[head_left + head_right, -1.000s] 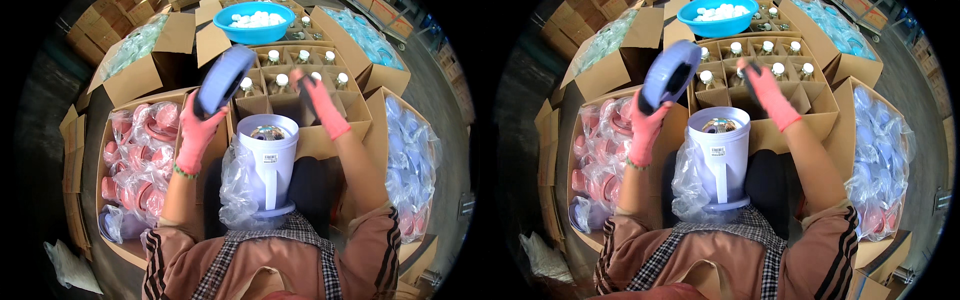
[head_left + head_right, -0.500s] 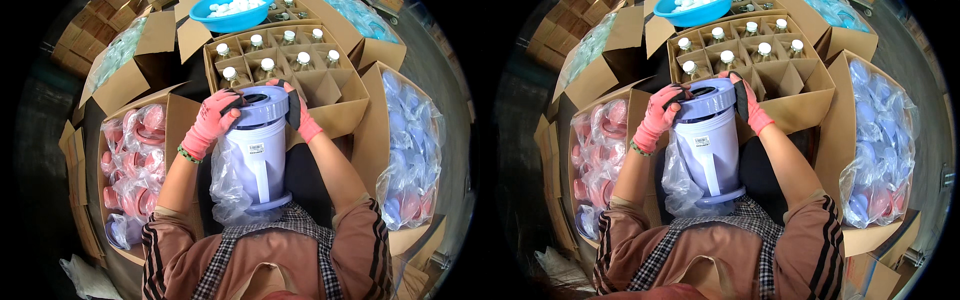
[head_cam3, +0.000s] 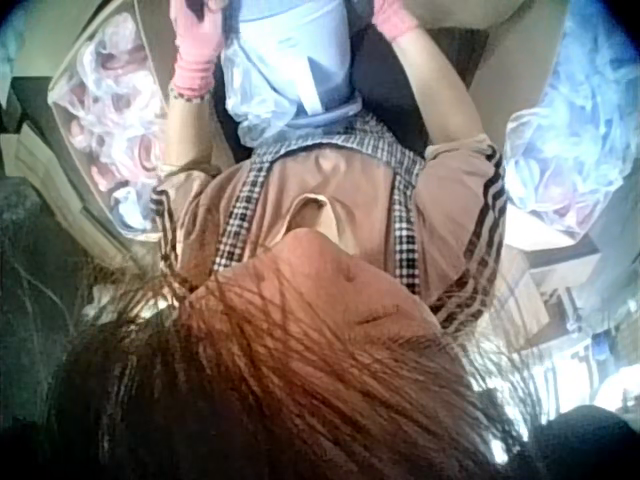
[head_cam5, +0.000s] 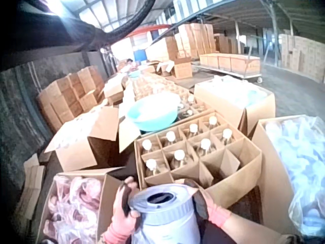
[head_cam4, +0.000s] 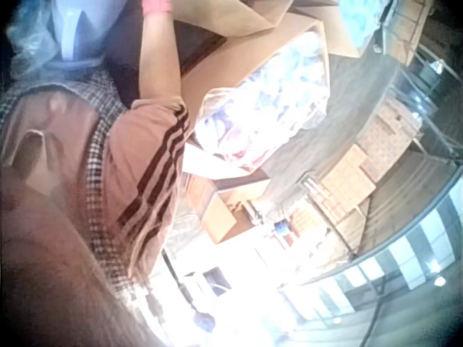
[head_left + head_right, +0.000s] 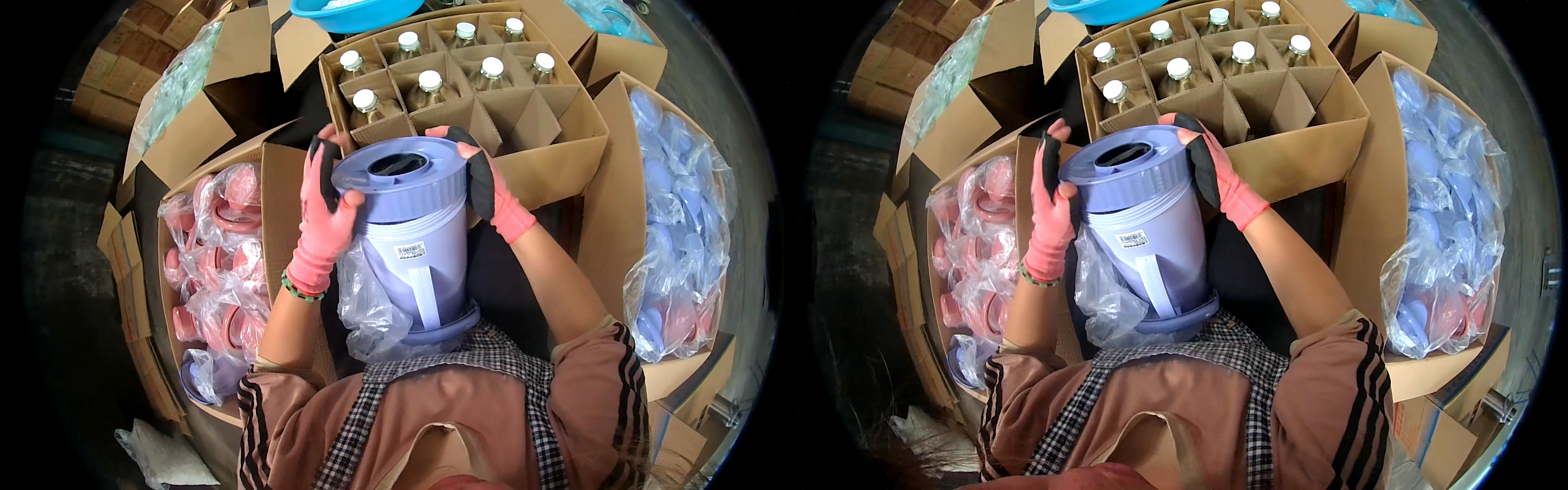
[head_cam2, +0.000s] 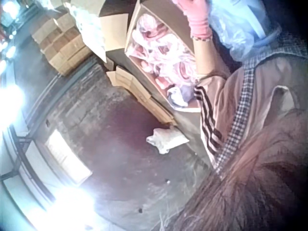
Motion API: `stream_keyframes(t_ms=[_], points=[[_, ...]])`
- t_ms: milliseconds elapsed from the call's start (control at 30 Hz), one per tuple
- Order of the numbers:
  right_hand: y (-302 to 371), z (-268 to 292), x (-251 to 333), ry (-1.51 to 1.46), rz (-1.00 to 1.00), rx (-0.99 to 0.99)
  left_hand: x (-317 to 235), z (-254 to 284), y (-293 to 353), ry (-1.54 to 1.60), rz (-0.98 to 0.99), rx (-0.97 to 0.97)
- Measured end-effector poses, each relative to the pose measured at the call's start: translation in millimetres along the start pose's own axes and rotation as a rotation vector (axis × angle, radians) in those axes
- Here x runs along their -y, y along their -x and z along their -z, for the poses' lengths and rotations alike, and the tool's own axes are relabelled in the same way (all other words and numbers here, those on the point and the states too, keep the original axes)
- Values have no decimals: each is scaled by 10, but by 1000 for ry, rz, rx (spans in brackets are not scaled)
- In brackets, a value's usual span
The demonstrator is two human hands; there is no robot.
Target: The person assembles plastic pitchers by inserting metal strainers into the bodies and securing the lids. They handle both blue and pink pitchers, wrapping each completed unit in a plastic bag and placing it into a cardboard box.
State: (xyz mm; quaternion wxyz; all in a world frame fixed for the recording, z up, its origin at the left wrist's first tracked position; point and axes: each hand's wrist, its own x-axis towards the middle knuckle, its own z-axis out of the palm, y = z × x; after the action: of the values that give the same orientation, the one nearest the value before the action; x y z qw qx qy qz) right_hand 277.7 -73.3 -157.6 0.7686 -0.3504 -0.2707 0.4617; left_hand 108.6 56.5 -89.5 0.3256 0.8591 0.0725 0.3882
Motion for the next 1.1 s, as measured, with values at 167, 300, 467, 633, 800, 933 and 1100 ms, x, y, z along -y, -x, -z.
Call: stream_keyframes(t_ms=[167,300,467,633,800,933,1100], points=[[85,-54,26,147,53,-58,103,-100,172,367,430,-37],[196,-81,7,163,117,-23,-58,-79,303,200,338,-70],[376,-176,384,850,415,97,36,168,320,119,-29,170],[390,-136,584,1273,546,397,-18,450,83,-86,-87,513],[257,-157,528,1330,454,362,174,362,214,-16,-99,385],[261,-150,512,1311,535,356,204,311,289,-17,-97,301],[340,-196,544,1394,526,349,258,297,199,9,-286,345]])
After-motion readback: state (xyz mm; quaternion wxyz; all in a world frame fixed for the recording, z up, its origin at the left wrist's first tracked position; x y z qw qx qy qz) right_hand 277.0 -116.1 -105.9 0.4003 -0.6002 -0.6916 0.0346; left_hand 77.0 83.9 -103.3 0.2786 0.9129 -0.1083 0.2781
